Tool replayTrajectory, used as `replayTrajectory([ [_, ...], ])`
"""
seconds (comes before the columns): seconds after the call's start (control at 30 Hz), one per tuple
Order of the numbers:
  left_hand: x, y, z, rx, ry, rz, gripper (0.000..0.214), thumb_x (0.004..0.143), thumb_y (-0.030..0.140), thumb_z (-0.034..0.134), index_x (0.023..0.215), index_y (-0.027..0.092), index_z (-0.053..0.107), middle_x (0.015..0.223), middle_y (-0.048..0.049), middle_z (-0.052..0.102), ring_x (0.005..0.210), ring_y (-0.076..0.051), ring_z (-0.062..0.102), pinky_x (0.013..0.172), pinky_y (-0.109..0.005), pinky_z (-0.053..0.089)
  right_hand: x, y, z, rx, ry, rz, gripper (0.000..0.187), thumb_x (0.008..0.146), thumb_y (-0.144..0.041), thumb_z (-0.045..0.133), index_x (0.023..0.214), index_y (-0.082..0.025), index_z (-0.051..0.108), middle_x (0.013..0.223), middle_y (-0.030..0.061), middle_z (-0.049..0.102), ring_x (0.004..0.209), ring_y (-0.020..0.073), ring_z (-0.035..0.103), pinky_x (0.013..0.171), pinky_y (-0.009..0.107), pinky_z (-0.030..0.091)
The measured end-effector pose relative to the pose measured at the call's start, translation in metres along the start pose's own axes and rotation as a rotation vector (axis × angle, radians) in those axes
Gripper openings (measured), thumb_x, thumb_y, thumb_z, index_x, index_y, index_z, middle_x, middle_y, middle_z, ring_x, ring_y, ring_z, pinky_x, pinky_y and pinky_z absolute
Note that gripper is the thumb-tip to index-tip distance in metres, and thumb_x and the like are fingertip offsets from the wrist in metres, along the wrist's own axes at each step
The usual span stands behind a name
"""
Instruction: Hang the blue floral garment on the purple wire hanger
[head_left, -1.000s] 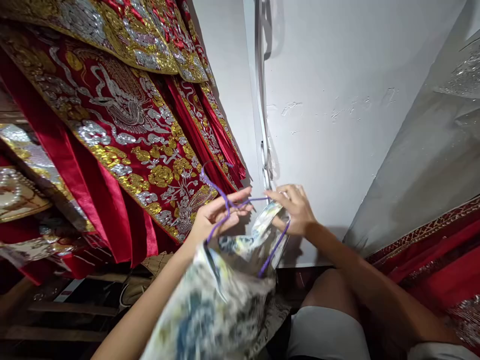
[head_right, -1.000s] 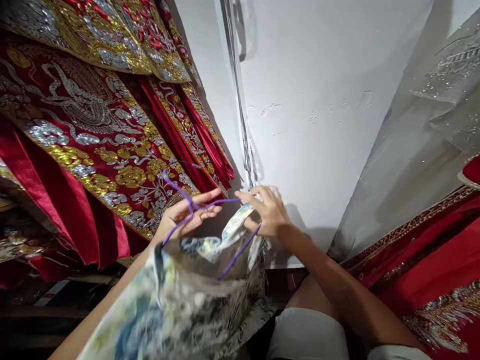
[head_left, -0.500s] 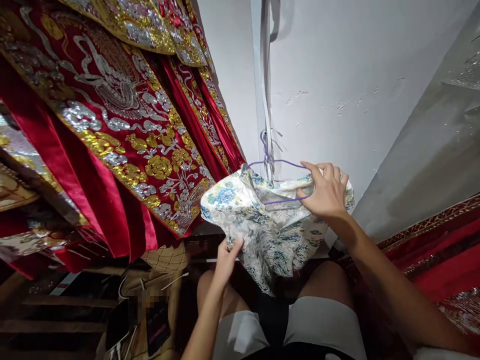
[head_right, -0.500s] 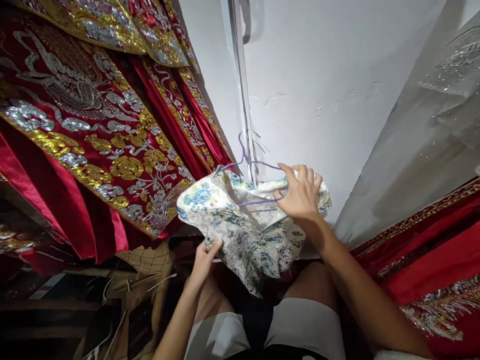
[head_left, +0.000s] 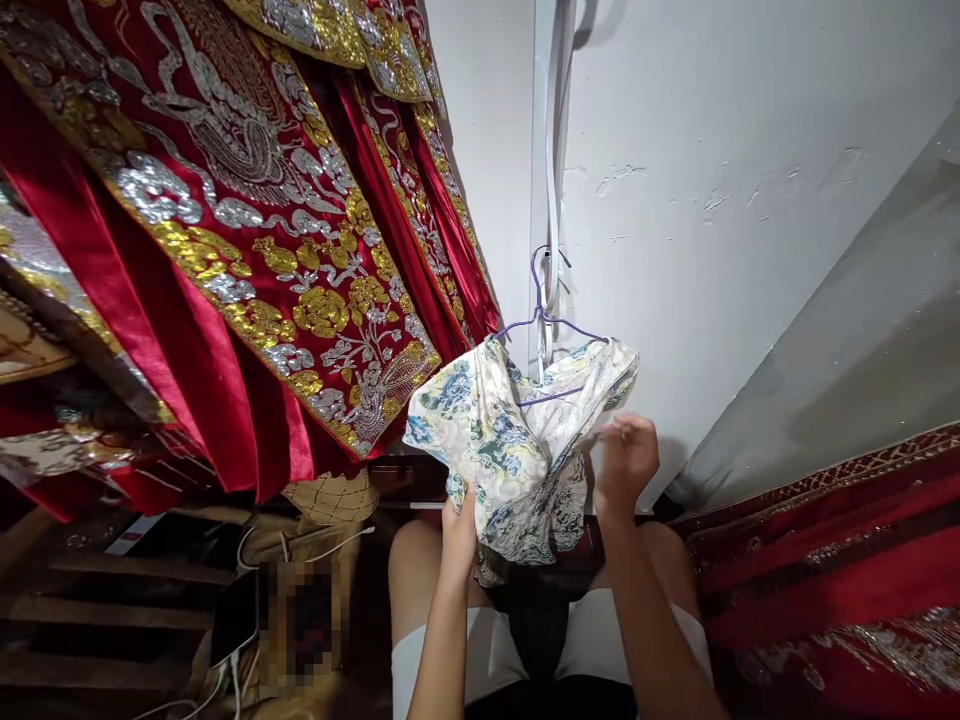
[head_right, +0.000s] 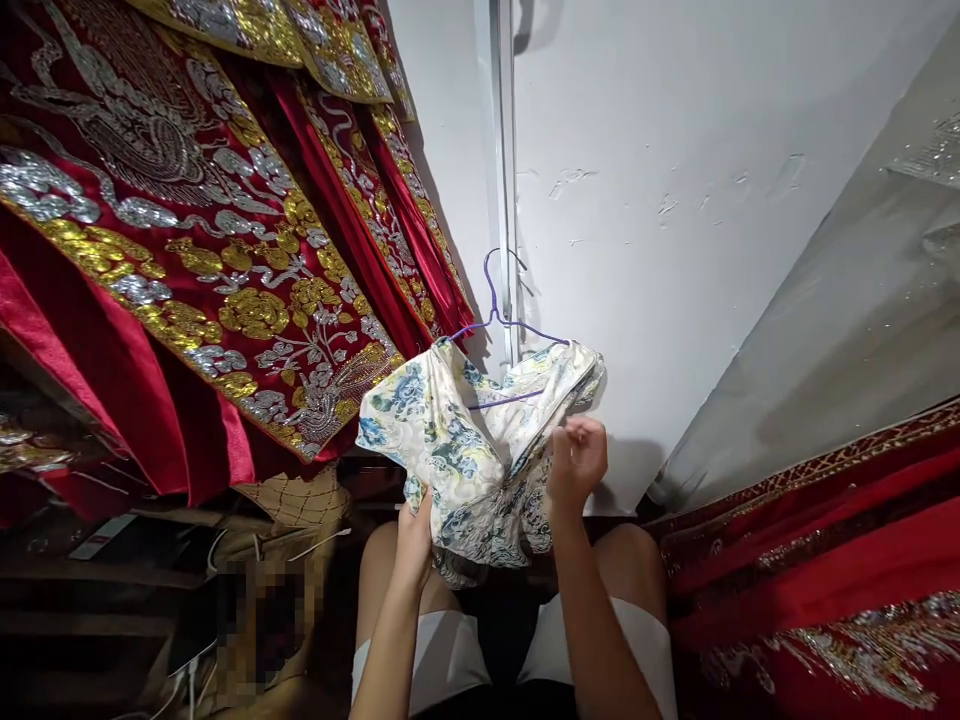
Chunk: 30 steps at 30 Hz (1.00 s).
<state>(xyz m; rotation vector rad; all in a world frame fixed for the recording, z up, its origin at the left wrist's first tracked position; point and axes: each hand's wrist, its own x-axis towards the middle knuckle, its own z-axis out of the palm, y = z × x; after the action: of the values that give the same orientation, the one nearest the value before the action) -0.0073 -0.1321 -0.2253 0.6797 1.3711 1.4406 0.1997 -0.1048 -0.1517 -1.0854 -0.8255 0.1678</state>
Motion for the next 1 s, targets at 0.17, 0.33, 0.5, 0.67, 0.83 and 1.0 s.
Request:
replayTrajectory([
  [0.17,-0.011,0.007,0.002,-0.093,-0.133,-0.026,0.055,0.074,0.052,0.083,0.116,0.019,0.072,0.126,-0.0154,0.074,0.127,-0.033,0.065,0.105,-0.041,0.052,-0.051,0.034,-0.018,-0.027,-0.588,0.471,0.051,0.092,-0.068,0.049,0.066,-0.025,0.051,0.06,0.0011,0.05,0.057,0.0198,0.049,0.056,0.034,0.04],
  [0.33,-0.021,0.011,0.008,-0.101,-0.184,-0.042,0.062,0.07,0.055,0.085,0.118,0.018,0.071,0.118,-0.0149,0.076,0.118,-0.034,0.07,0.1,-0.042,0.055,-0.064,0.034,-0.018,-0.06,-0.752,0.481,0.053,0.088,-0.067,0.056,0.06,-0.022,0.054,0.057,0.0001,0.05,0.057,0.018,0.048,0.059,0.032,0.037],
  [0.5,-0.023,0.006,0.012,-0.065,-0.117,-0.063,0.063,0.072,0.06,0.081,0.115,0.015,0.068,0.12,-0.0163,0.074,0.116,-0.033,0.069,0.096,-0.04,0.055,-0.06,0.031,-0.026,-0.021,-0.75,0.557,0.047,0.086,-0.063,0.056,0.065,-0.021,0.057,0.059,-0.0009,0.049,0.057,0.0164,0.044,0.057,0.03,0.034],
  [0.67,-0.013,-0.003,0.004,0.046,0.077,0.239,0.056,0.08,0.057,0.074,0.12,0.02,0.06,0.128,-0.0129,0.066,0.127,-0.029,0.061,0.107,-0.038,0.048,-0.061,0.03,-0.042,-0.061,-0.758,0.505,0.048,0.086,-0.067,0.057,0.069,-0.022,0.051,0.064,-0.0023,0.048,0.06,0.0149,0.043,0.058,0.03,0.035],
  [0.83,-0.016,-0.025,0.004,0.218,0.232,0.592,0.045,0.085,0.051,0.071,0.118,0.024,0.055,0.124,-0.0096,0.059,0.117,-0.024,0.059,0.104,-0.038,0.047,-0.062,0.026,-0.047,-0.046,-0.807,0.529,0.05,0.088,-0.066,0.057,0.065,-0.022,0.049,0.06,-0.0029,0.047,0.056,0.0131,0.041,0.056,0.028,0.034],
  [1.0,-0.037,-0.044,0.038,0.321,-0.27,0.474,0.036,0.087,0.049,0.07,0.109,0.021,0.064,0.106,-0.0079,0.067,0.1,-0.023,0.065,0.091,-0.035,0.051,-0.066,0.015,-0.042,0.025,-0.879,0.602,0.045,0.088,-0.062,0.057,0.068,-0.022,0.054,0.051,-0.0046,0.048,0.048,0.0115,0.04,0.052,0.027,0.033],
])
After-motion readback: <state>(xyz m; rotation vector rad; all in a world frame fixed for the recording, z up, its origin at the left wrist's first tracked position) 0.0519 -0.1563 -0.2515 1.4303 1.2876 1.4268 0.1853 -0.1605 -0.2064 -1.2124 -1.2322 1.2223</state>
